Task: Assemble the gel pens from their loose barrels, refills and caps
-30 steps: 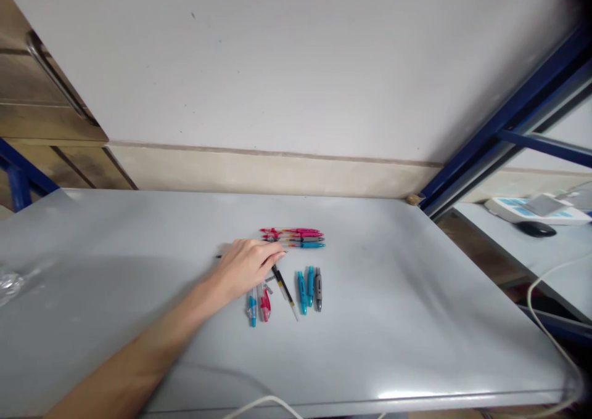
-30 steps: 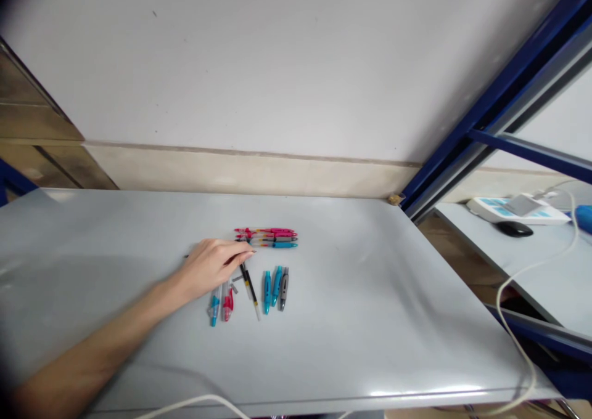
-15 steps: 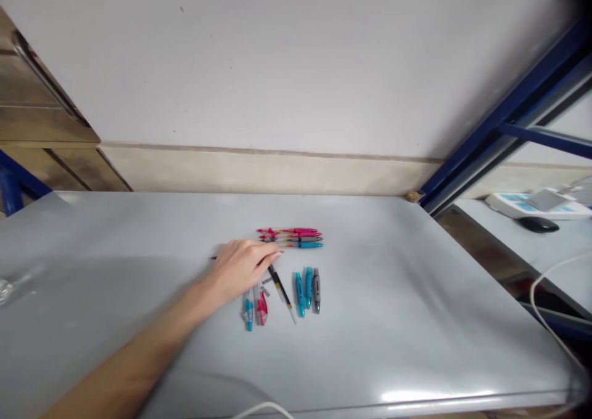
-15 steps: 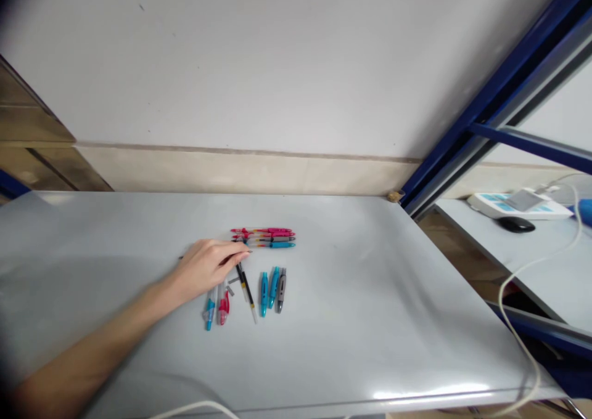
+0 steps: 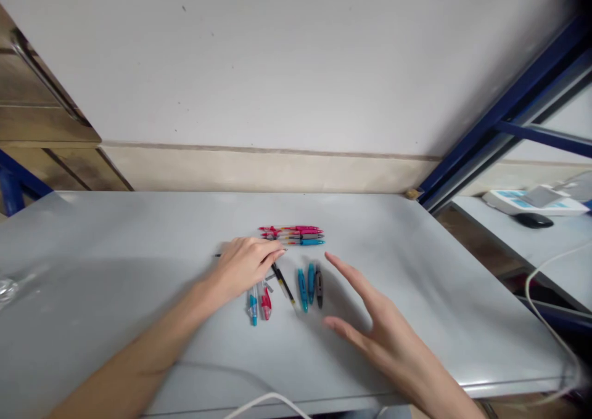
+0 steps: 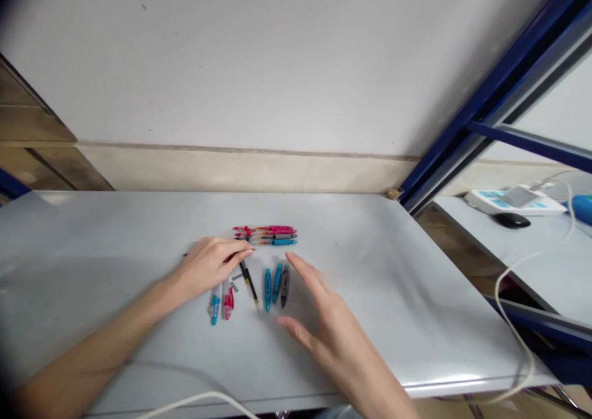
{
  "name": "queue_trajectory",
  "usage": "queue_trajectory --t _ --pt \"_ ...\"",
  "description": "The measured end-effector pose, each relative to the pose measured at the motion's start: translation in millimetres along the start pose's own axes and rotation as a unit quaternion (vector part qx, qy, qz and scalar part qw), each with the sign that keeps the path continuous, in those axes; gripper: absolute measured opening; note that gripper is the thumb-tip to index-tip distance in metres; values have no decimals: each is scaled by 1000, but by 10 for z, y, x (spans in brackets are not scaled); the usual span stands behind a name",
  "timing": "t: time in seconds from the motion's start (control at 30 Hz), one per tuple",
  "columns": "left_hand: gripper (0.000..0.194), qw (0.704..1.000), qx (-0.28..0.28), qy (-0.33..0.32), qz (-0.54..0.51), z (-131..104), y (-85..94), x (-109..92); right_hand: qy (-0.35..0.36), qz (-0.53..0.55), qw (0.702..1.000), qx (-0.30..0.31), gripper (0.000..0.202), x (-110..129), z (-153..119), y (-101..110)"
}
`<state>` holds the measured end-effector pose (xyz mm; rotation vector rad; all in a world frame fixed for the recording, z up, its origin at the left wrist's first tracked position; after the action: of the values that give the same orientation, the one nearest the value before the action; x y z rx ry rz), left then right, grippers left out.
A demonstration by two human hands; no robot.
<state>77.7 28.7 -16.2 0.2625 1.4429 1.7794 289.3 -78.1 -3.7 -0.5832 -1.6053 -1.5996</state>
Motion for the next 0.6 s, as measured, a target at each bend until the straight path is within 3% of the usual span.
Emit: queue_trajectory --t 0.1,0.27,0.5,0.6 --pt "30 999 11 16 31 -2 -7 18 -2 -55 998 44 95 -135 148 -49" --pt "30 998 27 33 41 0 -7 30 11 -39 997 68 113 -265 173 -189" --pt "33 998 30 38 31 7 34 21 4 -24 999 38 103 -163 251 -107" --pt "34 999 22 33 30 8 42 13 -3 50 998 -25 89 -78 341 70"
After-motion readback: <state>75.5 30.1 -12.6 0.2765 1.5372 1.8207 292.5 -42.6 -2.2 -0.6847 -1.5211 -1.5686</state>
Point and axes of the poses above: each hand's wrist, its own z-axis towards the middle knuckle, its own y-axis out of the back of the hand, x = y × z, the point moved 6 cm from there along z, towards the middle knuckle, and after that the axes turned 4 degrees about -y, right-handed, at the moved point
